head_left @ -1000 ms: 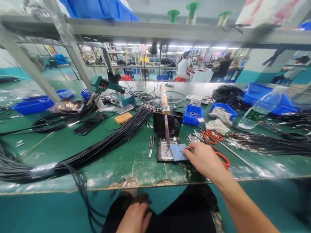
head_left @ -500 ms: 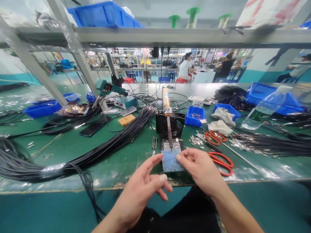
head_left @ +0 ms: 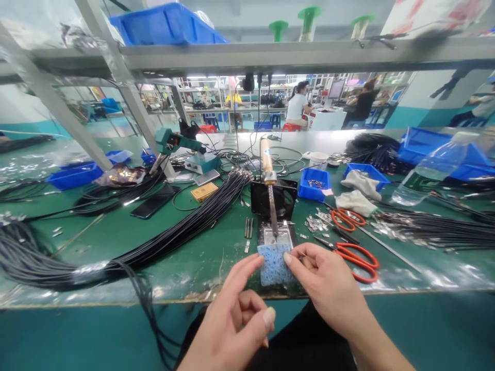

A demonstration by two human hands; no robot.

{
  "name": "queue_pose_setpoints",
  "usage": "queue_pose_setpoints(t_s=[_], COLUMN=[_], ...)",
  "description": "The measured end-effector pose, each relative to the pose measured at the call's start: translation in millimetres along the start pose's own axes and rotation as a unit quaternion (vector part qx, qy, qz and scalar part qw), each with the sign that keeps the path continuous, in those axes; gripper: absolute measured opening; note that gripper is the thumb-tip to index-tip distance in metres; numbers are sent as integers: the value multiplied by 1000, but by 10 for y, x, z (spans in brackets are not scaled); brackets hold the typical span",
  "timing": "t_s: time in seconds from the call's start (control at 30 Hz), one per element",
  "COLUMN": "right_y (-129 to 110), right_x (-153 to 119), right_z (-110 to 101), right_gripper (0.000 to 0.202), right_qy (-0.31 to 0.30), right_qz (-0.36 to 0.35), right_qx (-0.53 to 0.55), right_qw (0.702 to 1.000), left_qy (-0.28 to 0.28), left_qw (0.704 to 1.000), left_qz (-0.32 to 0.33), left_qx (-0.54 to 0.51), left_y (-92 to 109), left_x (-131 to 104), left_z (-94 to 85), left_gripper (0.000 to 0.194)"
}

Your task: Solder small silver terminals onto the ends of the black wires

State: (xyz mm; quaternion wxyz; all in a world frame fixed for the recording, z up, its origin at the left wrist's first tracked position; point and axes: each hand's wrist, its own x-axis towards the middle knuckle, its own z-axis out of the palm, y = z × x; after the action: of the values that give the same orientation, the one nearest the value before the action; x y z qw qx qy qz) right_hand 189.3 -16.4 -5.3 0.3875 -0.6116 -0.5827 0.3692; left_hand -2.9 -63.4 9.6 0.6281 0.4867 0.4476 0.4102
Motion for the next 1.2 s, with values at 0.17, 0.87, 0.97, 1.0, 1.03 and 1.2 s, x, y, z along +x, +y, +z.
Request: queue_pose_setpoints(t_s=[0.17, 0.87, 0.97, 1.0, 1.03, 1.2], right_y=[68, 575, 570, 569, 568, 571], right_x=[91, -74, -61, -59, -57, -54], right_z=[68, -1, -15, -16, -14, 5], right_gripper=[38, 38, 38, 38, 38, 39], right_qy=[15, 235, 233, 234, 236, 234], right_qz=[-7, -42, -43, -46, -49, -59], right_qx=[-15, -14, -11, -10, -9, 8], right_qw=[1000, 971, 971, 971, 970, 970], left_qy=[-15, 150, 145, 145, 144, 133], left_qw=[998, 620, 614, 616, 620, 662], left_qz=[-2, 3, -10, -11, -10, -8], left_qx=[68, 770, 775, 774, 771, 738], left_y=[-11, 361, 446, 492, 545, 866], left_x=[78, 947, 941, 938, 936, 943], left_z=[-37, -1288, -1280, -1292, -1311, -1469], left_gripper=[64, 33, 33, 32, 31, 25])
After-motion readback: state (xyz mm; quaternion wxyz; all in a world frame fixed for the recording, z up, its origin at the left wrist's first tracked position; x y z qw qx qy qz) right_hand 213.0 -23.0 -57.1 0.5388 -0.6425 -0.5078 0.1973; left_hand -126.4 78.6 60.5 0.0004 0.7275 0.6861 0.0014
